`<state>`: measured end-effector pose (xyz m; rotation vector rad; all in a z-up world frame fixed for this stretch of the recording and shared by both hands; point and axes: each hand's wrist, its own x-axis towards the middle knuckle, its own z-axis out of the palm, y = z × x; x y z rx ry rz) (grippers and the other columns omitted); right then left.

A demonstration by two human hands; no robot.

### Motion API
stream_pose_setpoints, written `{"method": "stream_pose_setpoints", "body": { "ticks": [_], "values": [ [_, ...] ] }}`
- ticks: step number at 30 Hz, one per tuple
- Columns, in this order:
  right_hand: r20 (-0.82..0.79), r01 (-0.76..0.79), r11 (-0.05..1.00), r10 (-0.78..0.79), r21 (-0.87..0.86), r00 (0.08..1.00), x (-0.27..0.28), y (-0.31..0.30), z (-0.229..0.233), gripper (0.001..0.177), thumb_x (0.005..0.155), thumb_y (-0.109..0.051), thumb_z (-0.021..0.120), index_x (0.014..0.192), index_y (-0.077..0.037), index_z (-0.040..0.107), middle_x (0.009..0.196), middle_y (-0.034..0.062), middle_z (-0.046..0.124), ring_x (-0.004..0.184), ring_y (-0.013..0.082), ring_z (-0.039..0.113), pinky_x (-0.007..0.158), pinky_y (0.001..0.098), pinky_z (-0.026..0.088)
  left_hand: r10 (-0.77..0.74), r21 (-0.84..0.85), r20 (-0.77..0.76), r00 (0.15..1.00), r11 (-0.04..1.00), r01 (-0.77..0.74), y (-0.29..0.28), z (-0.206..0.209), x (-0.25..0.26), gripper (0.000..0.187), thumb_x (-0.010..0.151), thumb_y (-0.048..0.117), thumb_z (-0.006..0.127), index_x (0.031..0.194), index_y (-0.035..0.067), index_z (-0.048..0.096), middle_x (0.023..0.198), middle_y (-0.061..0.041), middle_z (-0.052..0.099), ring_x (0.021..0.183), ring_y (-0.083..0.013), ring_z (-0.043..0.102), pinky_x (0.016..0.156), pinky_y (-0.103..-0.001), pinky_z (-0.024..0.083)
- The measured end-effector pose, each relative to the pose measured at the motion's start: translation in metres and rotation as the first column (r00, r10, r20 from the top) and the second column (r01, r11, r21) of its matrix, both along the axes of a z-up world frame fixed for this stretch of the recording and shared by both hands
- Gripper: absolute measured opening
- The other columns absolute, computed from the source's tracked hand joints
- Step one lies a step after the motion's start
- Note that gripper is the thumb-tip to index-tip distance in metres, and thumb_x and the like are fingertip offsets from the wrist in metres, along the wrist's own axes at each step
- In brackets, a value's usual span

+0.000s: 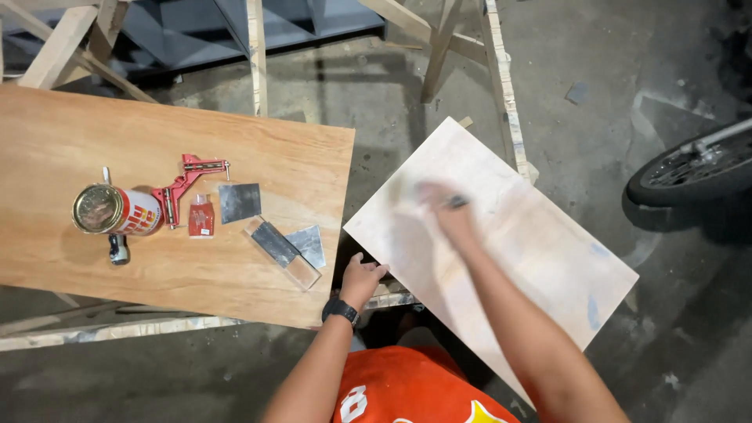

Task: Sanding the surface of a wooden board with a sanding block and then applying a liquid finish or adhesive with a paintbrush.

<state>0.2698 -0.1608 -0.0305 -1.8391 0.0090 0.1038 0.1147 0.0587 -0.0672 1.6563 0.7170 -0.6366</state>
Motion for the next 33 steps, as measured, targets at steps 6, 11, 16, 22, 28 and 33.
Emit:
{"method": "stream_pose_setpoints", "body": {
  "ticks": [6, 11, 16, 22, 28, 33],
  "values": [
    [-0.182, -0.354, 0.919, 0.324, -0.172, 0.928, 0.017, 0.011, 0.017, 0.032, 0.099, -0.031, 0.069, 0.125, -0.020, 0.084, 0.107, 0.0150, 0.085, 0.101, 0.0325, 0.082, 0.098, 0.0473, 0.060, 0.205, -0.162, -0.048, 0.978, 0.964, -0.210, -0.025, 0.042, 0.008, 0.100, 0.106, 0.025, 0.077, 0.172, -0.009, 0.010, 0.161, -0.040, 0.039, 0.144, -0.0474, 0.056, 0.119, -0.053, 0.055],
    [0.075, 0.465, 0.865, -0.459, -0.187, 0.885, 0.170, -0.145, -0.070, 0.021, 0.093, -0.023, 0.082, 0.114, -0.026, 0.083, 0.108, 0.0001, 0.081, 0.107, 0.0194, 0.078, 0.094, 0.0389, 0.057, 0.191, -0.097, -0.046, 0.981, 0.976, -0.195, -0.031, 0.037, 0.011, 0.096, 0.105, 0.021, 0.076, 0.171, -0.011, 0.015, 0.157, -0.039, 0.044, 0.139, -0.0445, 0.062, 0.114, -0.049, 0.061],
    [-0.039, 0.713, 0.701, -0.713, 0.009, 0.700, 0.104, -0.089, -0.045, 0.048, 0.086, -0.024, 0.093, 0.128, -0.014, 0.072, 0.121, 0.0073, 0.076, 0.121, 0.0228, 0.073, 0.108, 0.0442, 0.054, 0.246, -0.098, -0.057, 0.968, 0.963, -0.251, -0.040, 0.040, 0.008, 0.091, 0.105, 0.017, 0.074, 0.171, -0.011, 0.017, 0.154, -0.039, 0.046, 0.139, -0.0475, 0.061, 0.113, -0.051, 0.061],
    [-0.317, -0.276, 0.947, 0.316, 0.165, 0.894, 0.058, -0.007, -0.001, 0.037, 0.089, -0.013, 0.086, 0.125, -0.016, 0.086, 0.106, 0.0151, 0.084, 0.087, 0.0195, 0.080, 0.075, 0.0298, 0.069, 0.269, -0.072, -0.084, 0.960, 0.959, -0.275, -0.038, 0.012, 0.002, 0.089, 0.105, 0.020, 0.076, 0.171, -0.006, 0.022, 0.147, -0.031, 0.055, 0.128, -0.0383, 0.071, 0.106, -0.047, 0.066],
    [0.072, 0.544, 0.837, -0.539, -0.064, 0.839, 0.194, -0.128, -0.054, 0.025, 0.090, -0.021, 0.087, 0.114, -0.028, 0.088, 0.108, 0.0023, 0.082, 0.102, 0.0165, 0.077, 0.090, 0.0356, 0.059, 0.269, -0.081, -0.091, 0.959, 0.958, -0.276, -0.043, 0.043, -0.002, 0.087, 0.108, 0.018, 0.070, 0.172, -0.007, 0.018, 0.152, -0.034, 0.050, 0.133, -0.0391, 0.068, 0.113, -0.048, 0.062],
    [-0.101, 0.085, 0.990, -0.074, 0.115, 0.992, 0.057, -0.058, 0.028, 0.030, 0.101, -0.017, 0.070, 0.127, -0.002, 0.078, 0.127, 0.0221, 0.077, 0.126, 0.0360, 0.072, 0.112, 0.0495, 0.052, 0.434, -0.347, -0.189, 0.881, 0.810, -0.473, -0.038, 0.045, -0.003, 0.083, 0.118, 0.061, 0.016, 0.177, 0.003, 0.011, 0.168, -0.028, 0.045, 0.148, -0.0385, 0.054, 0.128, -0.053, 0.041]
  ]
}}
